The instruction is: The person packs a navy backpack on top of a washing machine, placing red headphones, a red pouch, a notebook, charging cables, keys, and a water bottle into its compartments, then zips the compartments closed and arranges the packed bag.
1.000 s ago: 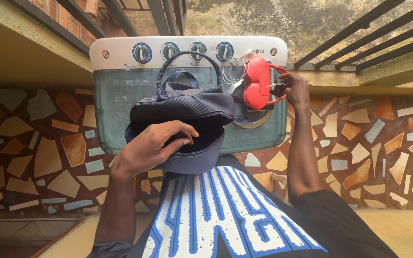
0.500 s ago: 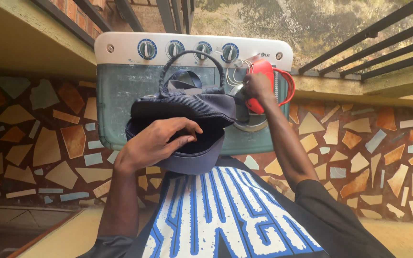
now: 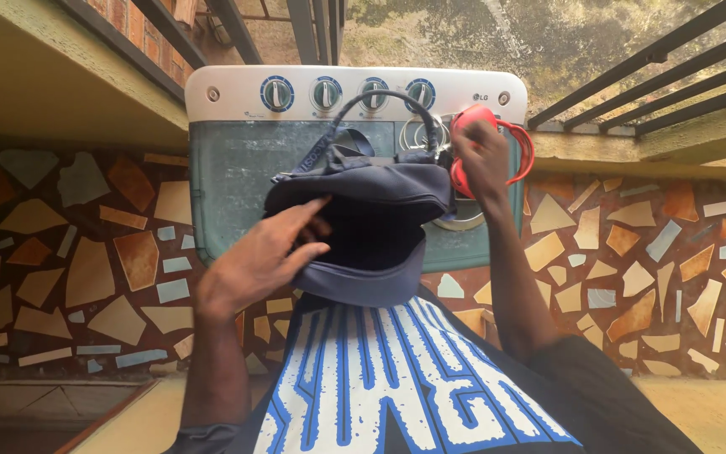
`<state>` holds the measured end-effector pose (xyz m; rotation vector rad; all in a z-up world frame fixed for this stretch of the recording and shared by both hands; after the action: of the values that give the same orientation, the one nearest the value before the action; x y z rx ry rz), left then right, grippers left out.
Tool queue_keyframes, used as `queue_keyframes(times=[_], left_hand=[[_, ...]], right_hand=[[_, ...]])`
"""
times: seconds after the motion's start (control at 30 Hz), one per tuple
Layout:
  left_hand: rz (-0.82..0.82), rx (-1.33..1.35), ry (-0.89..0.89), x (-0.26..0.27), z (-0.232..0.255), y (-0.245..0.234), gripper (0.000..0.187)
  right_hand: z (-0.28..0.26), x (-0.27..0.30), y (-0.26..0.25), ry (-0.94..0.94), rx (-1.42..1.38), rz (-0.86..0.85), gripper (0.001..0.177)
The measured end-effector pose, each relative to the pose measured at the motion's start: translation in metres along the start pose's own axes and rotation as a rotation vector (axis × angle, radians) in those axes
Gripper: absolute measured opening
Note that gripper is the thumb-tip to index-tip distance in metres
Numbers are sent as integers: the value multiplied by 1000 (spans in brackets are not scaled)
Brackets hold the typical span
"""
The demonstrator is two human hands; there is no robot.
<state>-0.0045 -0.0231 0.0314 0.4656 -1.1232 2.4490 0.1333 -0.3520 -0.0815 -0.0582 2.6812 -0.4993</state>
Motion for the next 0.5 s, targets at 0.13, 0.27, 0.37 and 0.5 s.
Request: queue_keyframes(times=[0.13, 0.27, 0.37, 0.5], left_hand=[[178, 95, 379, 7, 8, 0, 81], [367, 294, 287, 2, -1, -5, 55], [679, 195, 322, -1, 2, -18, 63], [698, 148, 386, -4, 3, -12, 56]], right_hand=[[-141, 48, 7, -36, -703, -170, 21], [-182, 72, 93, -79, -152, -866, 37], [-162, 66, 149, -73, 244, -1105, 37], [-129, 71, 196, -24, 451, -1227, 38]])
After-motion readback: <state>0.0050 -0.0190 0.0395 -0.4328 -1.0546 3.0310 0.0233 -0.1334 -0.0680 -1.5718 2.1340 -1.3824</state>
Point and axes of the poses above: each hand's wrist, its own x-axis away from the middle knuckle, its own y-axis out of the palm, z = x × y, the point moved 7 cm from there along -x, towards the middle knuckle, and after that the axes turned 13 degrees about -y, right-handed, at the moved point
